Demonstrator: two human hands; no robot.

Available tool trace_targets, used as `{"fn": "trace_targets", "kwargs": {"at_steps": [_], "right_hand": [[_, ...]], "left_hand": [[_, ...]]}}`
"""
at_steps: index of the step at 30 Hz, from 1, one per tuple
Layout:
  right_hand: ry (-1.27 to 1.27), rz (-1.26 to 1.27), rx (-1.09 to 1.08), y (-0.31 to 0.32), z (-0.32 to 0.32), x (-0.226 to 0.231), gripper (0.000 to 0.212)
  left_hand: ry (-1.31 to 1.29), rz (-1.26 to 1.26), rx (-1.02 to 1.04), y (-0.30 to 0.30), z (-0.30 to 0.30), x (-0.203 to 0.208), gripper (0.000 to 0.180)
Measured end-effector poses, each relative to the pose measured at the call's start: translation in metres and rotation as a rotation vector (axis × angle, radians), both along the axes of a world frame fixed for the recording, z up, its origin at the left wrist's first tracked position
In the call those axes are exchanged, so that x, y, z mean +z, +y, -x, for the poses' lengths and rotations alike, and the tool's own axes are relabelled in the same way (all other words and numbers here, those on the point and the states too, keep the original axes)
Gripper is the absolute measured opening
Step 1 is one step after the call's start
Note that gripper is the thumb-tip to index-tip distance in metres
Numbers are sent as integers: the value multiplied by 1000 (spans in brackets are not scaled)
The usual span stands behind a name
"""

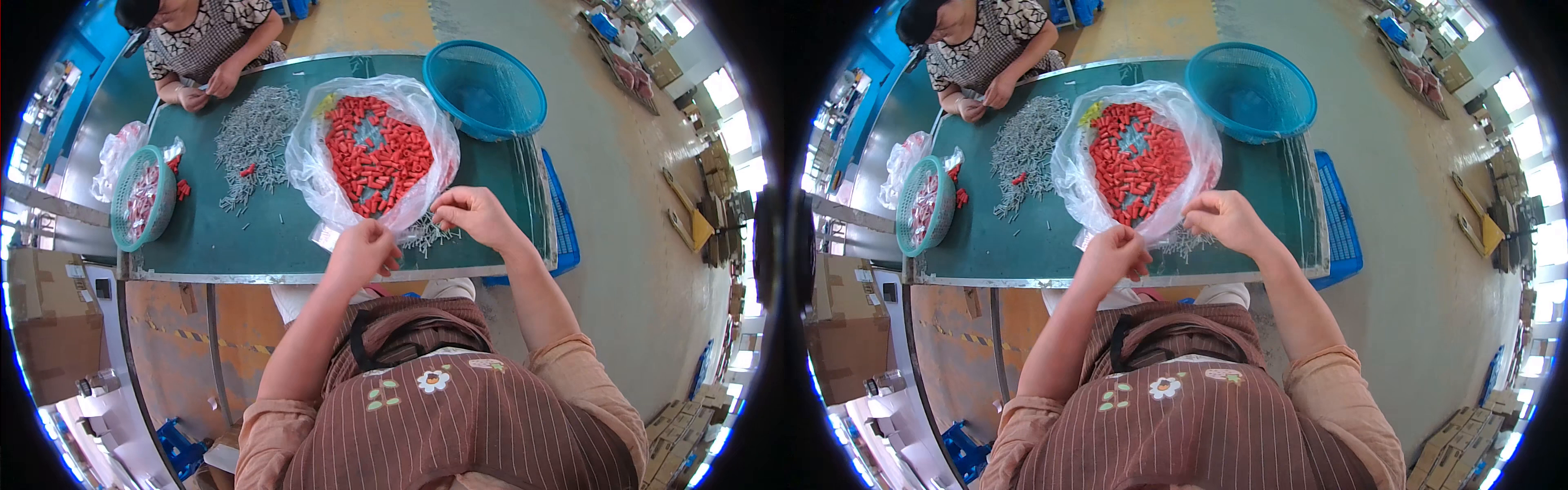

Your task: Assembling small red plastic housings with metal pins on a factory workbench.

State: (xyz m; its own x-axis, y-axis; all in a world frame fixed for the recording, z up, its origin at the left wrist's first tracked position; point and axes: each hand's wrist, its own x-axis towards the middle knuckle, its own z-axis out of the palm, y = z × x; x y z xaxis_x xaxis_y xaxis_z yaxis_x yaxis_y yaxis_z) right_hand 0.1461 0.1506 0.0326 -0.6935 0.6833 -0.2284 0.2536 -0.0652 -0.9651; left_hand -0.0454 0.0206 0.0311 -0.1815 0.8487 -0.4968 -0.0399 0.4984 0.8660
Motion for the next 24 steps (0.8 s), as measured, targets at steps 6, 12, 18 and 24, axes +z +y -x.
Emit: {"fn": "trace_targets", "kwargs": {"at_steps": [6, 12, 18, 24], "right_hand": [[-253, -731, 222, 18, 74, 0, 18], [-537, -1072, 361, 14, 120, -79, 16], [-392, -949, 284, 7, 123, -98, 15], [-376, -886, 241, 19, 103, -80, 19]], "left_hand": [[793, -245, -185, -24, -13, -11, 10], [586, -248, -120, -37, -7, -19, 15], [446, -175, 11, -56, 8, -39, 15], [412, -224, 35, -49, 12, -47, 13]]}}
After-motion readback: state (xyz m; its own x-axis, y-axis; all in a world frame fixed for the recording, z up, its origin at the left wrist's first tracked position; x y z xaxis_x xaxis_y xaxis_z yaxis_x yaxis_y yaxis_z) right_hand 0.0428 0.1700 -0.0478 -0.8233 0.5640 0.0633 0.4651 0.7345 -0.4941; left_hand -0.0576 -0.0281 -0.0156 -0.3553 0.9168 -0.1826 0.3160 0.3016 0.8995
